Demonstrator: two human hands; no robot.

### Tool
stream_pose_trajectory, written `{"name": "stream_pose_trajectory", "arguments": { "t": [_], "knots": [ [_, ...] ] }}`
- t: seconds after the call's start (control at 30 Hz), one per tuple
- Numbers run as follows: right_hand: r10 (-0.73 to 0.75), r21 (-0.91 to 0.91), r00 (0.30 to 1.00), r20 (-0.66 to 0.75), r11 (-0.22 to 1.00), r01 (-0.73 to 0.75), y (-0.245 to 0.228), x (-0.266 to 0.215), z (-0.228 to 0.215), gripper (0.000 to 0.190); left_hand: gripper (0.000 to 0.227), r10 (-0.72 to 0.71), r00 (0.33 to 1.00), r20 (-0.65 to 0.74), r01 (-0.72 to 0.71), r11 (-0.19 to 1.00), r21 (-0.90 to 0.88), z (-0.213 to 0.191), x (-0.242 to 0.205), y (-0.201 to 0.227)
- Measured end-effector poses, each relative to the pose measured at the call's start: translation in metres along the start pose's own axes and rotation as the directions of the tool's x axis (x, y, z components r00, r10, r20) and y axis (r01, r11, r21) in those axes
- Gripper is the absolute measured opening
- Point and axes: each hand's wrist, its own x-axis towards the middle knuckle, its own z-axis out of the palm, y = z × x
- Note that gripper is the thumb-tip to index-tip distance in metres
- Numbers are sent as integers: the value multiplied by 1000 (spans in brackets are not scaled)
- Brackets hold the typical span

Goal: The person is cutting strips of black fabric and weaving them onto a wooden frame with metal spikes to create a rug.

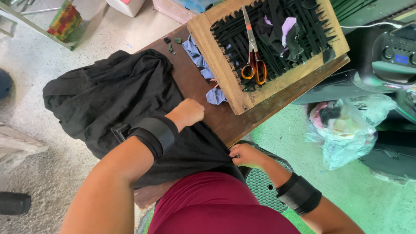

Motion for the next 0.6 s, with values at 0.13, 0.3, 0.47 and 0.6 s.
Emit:
{"name": "stream_pose_trajectory", "arguments": {
  "t": [0.13, 0.3, 0.47, 0.6],
  "knots": [
    [-70, 5, 998, 8, 998, 70, -20, -2, -22, 23, 13, 50, 985, -164, -29, 992, 127, -47, -33, -35],
    [-266, -14, 957, -117, 964, 266, -41, -7, -40, 23, 13, -16, 985, -174, -38, 953, -301, -61, -34, -88],
    [-228, -210, 974, -12, 952, 221, -77, -3, -61, 24, 13, -11, 973, -231, -112, 850, -514, -122, -38, -58],
    [-183, -209, 982, -39, 963, 171, -62, 2, -61, 30, 14, -15, 1000, -24, 9, 967, -255, -122, -47, -63]
  ]
}}
